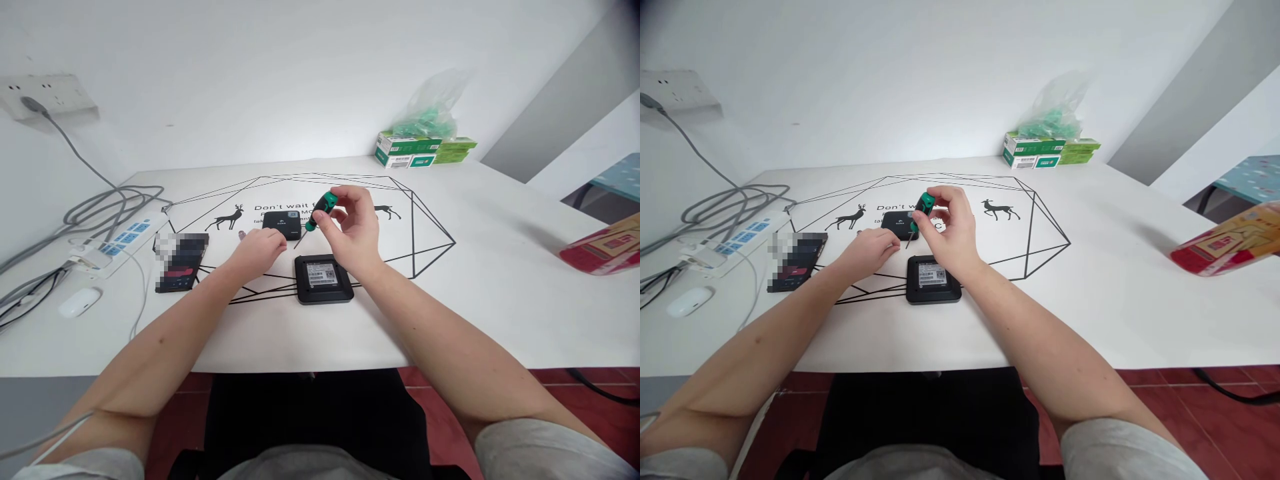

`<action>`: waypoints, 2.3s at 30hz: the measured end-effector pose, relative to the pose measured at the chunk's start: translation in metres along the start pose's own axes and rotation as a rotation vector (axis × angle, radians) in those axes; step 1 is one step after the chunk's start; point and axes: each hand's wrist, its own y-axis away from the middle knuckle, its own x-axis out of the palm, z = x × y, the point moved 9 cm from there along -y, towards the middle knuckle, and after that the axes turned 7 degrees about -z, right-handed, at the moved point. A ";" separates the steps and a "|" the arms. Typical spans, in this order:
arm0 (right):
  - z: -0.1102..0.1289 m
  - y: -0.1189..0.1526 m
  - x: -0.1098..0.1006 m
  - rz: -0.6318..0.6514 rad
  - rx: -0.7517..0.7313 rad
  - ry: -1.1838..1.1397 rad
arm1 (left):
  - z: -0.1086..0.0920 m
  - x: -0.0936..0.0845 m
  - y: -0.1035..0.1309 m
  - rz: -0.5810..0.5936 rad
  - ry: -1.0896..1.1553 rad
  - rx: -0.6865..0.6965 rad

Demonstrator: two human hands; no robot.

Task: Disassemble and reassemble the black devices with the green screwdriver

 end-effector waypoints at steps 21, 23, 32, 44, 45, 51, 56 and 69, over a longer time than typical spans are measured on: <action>0.007 0.000 0.003 0.040 -0.022 0.083 | -0.037 0.012 0.016 0.244 0.306 0.082; 0.010 0.001 0.005 0.063 -0.023 0.070 | -0.053 0.024 0.021 0.294 0.298 0.119; 0.020 0.011 0.019 0.169 -0.052 0.010 | -0.049 0.023 0.017 0.186 0.302 0.168; 0.026 0.015 0.021 0.197 -0.086 0.002 | -0.041 0.028 0.018 0.216 0.331 0.154; 0.027 0.016 0.022 0.204 -0.093 0.002 | -0.041 0.029 0.018 0.223 0.333 0.153; 0.030 0.019 0.029 0.254 -0.157 0.000 | -0.039 0.033 0.020 0.273 0.316 0.150; 0.026 0.016 0.030 0.267 -0.072 -0.084 | -0.039 0.034 0.022 0.312 0.296 0.152; 0.015 0.025 0.042 0.484 0.250 -0.395 | -0.034 0.040 0.021 0.235 0.296 0.191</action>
